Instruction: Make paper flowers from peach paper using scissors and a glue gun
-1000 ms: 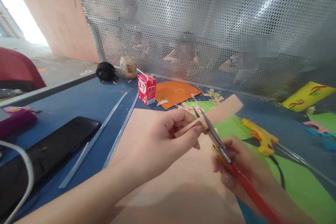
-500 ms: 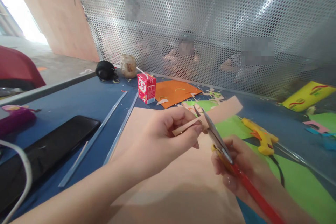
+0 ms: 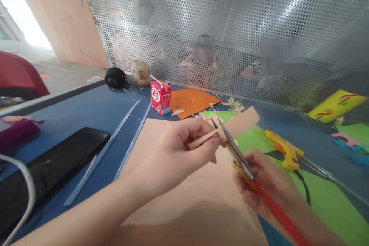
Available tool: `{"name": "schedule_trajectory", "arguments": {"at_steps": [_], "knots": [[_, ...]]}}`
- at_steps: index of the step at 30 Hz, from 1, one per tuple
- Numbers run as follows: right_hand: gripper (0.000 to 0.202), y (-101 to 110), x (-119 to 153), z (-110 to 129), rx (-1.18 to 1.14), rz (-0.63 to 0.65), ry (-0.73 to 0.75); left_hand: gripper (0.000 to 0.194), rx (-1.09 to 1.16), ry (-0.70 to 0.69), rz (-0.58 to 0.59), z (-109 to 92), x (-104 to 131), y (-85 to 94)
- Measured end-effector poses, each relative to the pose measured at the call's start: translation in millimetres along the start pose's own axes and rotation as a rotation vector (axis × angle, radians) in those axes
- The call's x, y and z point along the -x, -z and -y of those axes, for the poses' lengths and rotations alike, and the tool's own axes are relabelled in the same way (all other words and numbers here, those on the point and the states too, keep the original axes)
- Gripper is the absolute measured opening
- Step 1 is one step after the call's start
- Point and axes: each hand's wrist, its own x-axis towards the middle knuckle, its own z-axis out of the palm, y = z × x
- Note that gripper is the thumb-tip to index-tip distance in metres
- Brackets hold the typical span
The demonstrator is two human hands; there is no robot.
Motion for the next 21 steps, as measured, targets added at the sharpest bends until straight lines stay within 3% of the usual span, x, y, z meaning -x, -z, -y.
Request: {"name": "schedule_trajectory", "arguments": {"at_steps": [8, 21], "knots": [[0.029, 2, -1, 13, -0.058, -0.006, -0.131, 0.019, 0.055, 0.000, 0.036, 0, -1, 1.3], [0.028, 4, -4, 5, -0.009, -0.015, -0.047, 0.021, 0.045, -0.025, 0.047, 2, -1, 2.3]]}}
